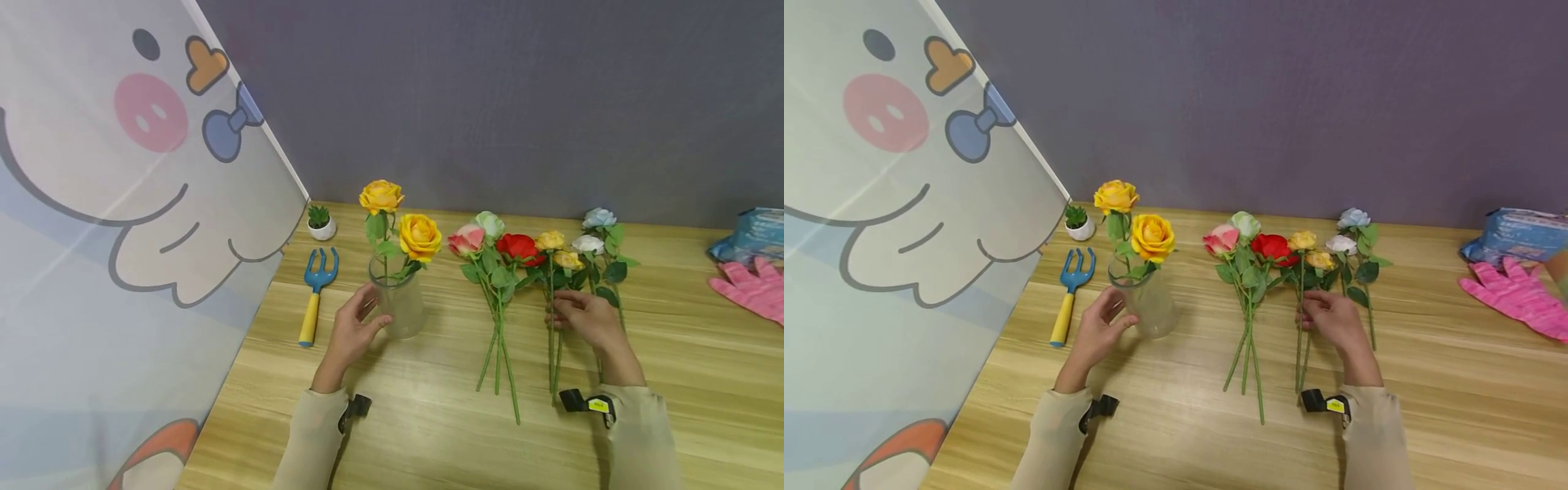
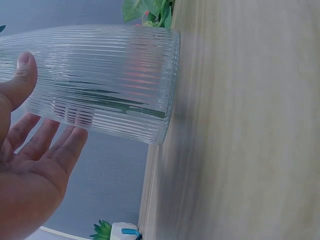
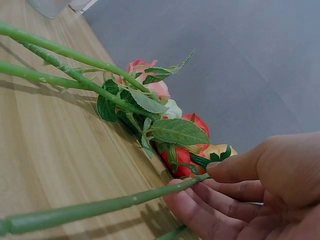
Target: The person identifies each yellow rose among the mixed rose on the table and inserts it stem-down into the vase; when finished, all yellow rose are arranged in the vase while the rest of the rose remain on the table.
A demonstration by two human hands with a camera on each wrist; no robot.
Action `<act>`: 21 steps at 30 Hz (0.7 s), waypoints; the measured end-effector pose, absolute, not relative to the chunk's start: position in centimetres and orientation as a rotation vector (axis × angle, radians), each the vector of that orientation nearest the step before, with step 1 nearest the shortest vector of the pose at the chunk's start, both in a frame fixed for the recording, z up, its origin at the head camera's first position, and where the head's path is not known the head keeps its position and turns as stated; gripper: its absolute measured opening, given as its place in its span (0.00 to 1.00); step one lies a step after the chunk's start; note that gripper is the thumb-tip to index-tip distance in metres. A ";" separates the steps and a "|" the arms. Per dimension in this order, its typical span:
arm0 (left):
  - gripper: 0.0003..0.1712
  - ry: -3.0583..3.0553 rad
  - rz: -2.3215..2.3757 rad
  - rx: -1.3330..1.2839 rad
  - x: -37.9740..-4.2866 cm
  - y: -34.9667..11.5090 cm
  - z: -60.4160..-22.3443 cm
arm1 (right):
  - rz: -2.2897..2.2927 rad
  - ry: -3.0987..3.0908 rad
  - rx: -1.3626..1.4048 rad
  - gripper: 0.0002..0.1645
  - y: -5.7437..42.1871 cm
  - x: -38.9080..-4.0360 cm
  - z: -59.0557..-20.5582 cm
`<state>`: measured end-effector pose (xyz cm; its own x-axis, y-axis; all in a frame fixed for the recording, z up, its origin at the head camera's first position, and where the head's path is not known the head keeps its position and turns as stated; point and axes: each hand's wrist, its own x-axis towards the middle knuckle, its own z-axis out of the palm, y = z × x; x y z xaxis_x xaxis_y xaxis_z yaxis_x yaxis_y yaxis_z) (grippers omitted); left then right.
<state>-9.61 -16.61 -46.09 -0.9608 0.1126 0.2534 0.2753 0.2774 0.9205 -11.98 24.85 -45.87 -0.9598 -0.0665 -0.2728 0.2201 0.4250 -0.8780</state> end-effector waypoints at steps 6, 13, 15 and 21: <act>0.38 -2.394 -1.756 -0.384 -9.6 -16.6 -46.1 | -1.559 2.401 0.155 0.27 24.7 -12.0 -45.9; 0.38 -2.393 -1.750 -0.391 -9.6 -16.6 -46.0 | -1.550 2.402 0.195 0.27 24.6 -12.1 -45.9; 0.38 -2.391 -1.753 -0.390 -9.6 -16.6 -46.0 | -1.546 2.406 0.200 0.27 24.5 -12.1 -45.9; 0.37 -2.396 -1.755 -0.391 -9.7 -16.7 -46.2 | -1.567 2.416 0.214 0.25 24.3 -11.9 -45.8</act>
